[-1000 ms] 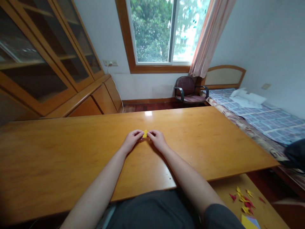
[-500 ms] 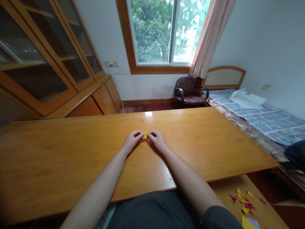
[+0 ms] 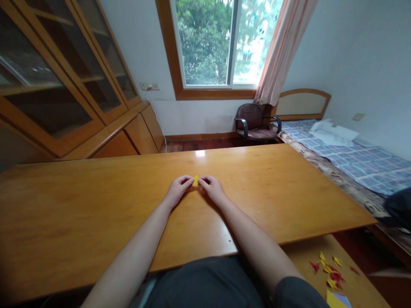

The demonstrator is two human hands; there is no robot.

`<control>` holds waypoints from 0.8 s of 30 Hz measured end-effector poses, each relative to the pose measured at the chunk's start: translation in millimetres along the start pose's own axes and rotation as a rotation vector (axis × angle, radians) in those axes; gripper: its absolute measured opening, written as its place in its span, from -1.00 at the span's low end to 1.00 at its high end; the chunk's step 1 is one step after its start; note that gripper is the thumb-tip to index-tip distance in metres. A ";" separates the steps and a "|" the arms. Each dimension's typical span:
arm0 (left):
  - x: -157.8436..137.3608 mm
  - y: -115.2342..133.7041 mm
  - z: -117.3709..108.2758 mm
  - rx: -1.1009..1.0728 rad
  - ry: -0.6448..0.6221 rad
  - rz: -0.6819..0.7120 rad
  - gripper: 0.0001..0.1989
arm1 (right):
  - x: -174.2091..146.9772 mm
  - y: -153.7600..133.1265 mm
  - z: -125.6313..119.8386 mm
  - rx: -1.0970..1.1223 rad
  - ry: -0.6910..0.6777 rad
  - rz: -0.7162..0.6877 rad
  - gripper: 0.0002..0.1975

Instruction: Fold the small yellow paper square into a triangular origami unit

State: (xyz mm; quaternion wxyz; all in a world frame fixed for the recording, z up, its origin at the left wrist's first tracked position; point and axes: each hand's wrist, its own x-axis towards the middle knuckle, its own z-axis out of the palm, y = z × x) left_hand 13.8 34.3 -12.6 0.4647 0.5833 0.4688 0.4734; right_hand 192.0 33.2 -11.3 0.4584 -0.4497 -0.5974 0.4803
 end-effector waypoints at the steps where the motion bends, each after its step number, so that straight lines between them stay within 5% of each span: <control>1: 0.1 0.1 -0.1 -0.001 0.005 0.001 -0.71 | -0.5 -0.9 0.1 0.002 0.003 0.003 -0.71; 24: -2.0 6.6 1.2 -0.010 0.035 0.013 -0.70 | -1.1 2.2 0.6 -0.098 -0.043 -0.049 -0.71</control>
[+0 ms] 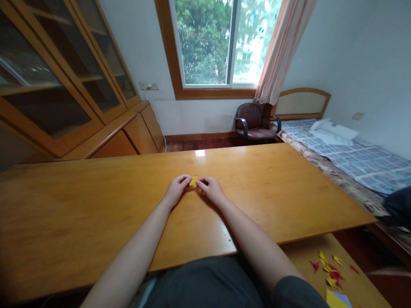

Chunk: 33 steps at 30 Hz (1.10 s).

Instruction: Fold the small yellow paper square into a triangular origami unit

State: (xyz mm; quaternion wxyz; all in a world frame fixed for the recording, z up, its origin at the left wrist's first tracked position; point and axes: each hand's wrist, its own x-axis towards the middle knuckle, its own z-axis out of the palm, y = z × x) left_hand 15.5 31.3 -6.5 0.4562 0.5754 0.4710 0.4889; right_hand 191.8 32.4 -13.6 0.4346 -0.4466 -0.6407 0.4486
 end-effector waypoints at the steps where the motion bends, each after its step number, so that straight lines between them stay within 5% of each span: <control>1: -0.2 0.3 0.2 0.004 -0.002 -0.001 -0.70 | -0.2 -0.7 0.0 -0.004 -0.002 -0.001 -0.71; 33: 1.7 -7.7 0.6 -0.062 -0.001 -0.027 -0.70 | -0.8 -5.3 0.0 0.086 0.022 0.050 -0.68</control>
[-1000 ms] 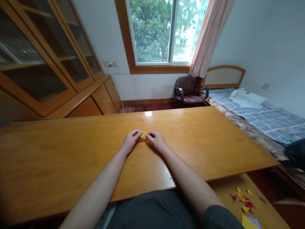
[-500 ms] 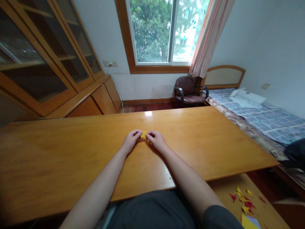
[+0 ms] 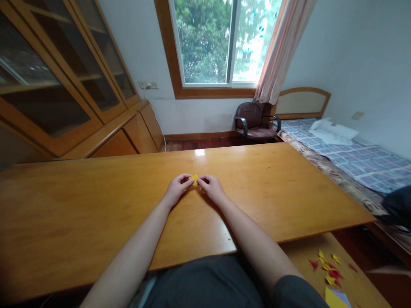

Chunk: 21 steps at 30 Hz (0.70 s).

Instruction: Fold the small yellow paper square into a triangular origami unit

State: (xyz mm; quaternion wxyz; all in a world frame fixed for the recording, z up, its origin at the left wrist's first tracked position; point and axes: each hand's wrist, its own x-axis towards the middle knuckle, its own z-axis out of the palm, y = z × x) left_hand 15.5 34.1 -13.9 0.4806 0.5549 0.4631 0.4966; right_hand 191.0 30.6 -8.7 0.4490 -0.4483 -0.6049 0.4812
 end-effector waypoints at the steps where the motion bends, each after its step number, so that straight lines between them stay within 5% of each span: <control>1: 0.1 -0.2 0.3 -0.009 0.007 -0.002 -0.69 | -0.1 0.2 -0.1 0.002 0.001 -0.001 -0.68; 10: 0.9 1.0 1.7 -0.074 0.052 0.034 -0.55 | 1.1 3.3 -0.3 -0.013 -0.012 -0.012 -0.69; 21: 0.4 1.2 0.0 -0.062 0.039 0.025 -0.66 | 0.1 4.1 0.1 0.002 -0.028 -0.009 -0.72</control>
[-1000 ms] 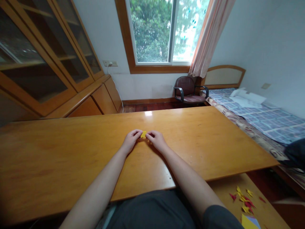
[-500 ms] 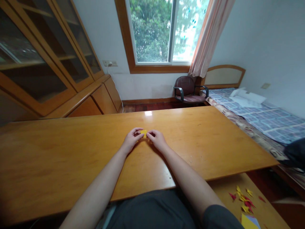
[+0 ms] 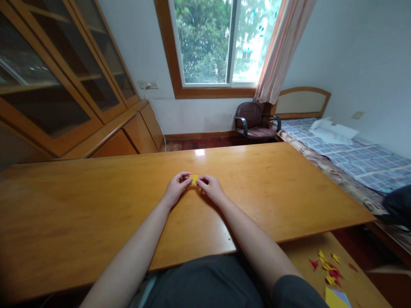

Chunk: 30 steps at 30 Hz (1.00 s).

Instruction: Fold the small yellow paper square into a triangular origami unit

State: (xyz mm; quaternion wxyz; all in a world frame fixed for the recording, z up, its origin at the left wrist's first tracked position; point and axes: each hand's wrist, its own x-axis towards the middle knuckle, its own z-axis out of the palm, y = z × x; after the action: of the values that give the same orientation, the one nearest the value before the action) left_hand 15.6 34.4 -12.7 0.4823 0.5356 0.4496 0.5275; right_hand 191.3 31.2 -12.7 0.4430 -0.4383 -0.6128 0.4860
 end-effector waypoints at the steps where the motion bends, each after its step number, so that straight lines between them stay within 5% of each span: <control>1: 0.1 -0.5 0.1 -0.010 -0.002 -0.003 -0.66 | 0.0 0.0 0.0 0.000 0.000 0.000 -0.72; 30: -1.1 -0.1 1.2 -0.010 0.003 -0.011 -0.64 | -1.8 -4.1 -1.2 -0.007 -0.006 0.005 -0.72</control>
State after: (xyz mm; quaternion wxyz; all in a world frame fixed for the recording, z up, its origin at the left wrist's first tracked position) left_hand 16.8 33.3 -13.0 0.4871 0.5301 0.4506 0.5279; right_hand 192.4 29.1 -8.7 0.4386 -0.4399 -0.6145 0.4863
